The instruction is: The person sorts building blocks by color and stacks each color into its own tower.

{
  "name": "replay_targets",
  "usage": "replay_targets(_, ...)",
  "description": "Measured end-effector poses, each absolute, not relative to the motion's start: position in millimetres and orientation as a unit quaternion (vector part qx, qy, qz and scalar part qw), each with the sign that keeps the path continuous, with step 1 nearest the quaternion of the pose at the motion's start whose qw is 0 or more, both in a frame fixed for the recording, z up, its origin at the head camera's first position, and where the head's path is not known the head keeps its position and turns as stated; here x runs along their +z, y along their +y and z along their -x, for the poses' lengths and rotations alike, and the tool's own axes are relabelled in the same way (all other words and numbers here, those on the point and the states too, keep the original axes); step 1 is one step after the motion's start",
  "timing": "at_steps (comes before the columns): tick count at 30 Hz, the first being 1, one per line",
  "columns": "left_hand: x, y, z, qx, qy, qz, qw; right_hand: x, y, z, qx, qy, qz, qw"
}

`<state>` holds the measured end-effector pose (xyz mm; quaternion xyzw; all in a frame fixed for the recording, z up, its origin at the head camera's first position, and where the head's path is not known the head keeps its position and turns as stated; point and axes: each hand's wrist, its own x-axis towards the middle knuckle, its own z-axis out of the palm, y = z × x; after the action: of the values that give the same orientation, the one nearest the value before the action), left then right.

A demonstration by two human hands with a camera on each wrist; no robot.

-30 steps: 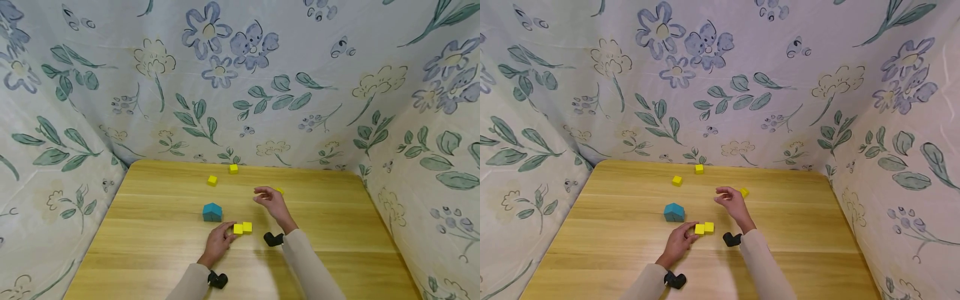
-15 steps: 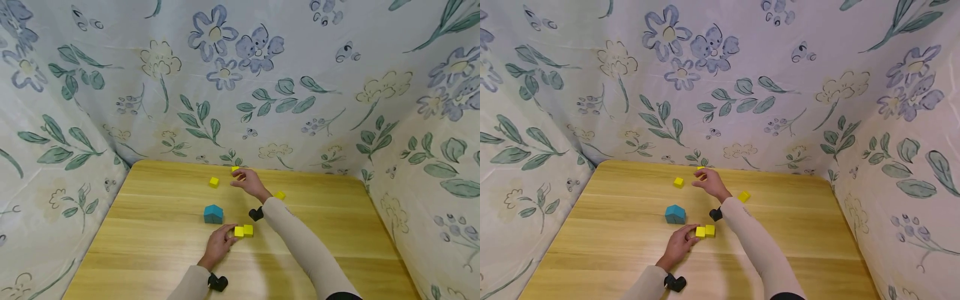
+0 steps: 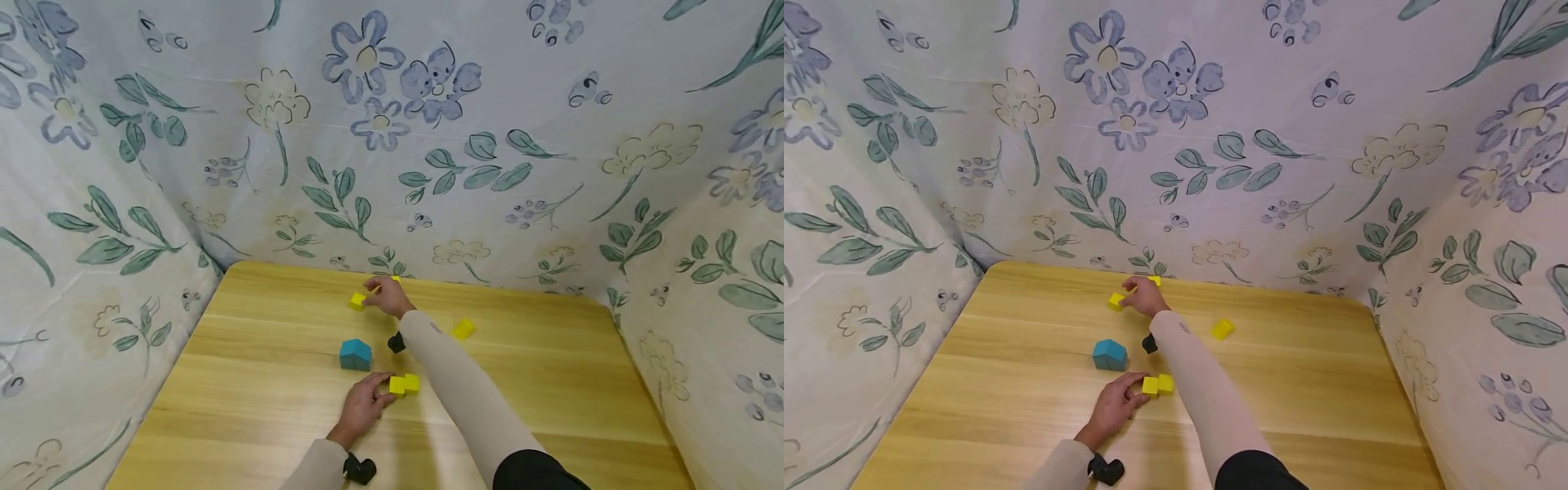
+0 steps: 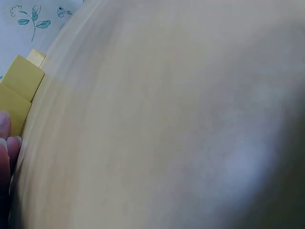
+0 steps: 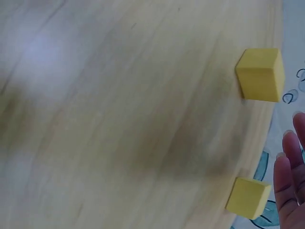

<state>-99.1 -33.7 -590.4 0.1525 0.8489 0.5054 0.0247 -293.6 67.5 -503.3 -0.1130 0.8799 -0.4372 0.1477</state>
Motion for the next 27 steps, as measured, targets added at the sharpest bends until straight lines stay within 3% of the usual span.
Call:
replay_targets(8,-588.7,-35.1,100.5,0.495,0.855,-0.148,0.037,-521.9,57.2,301.4,-0.428,0.88,0.097,0.181)
replay_targets(18,-592.2,-32.4,100.9,0.492,0.855,-0.158,0.037,-542.7,57.8,302.7,-0.38,0.902,0.136,0.154)
replay_targets(27,-588.9,-34.8,102.4,0.489,0.858,-0.154,0.031,-541.6,57.2,303.0,-0.388,0.895,0.137,0.173)
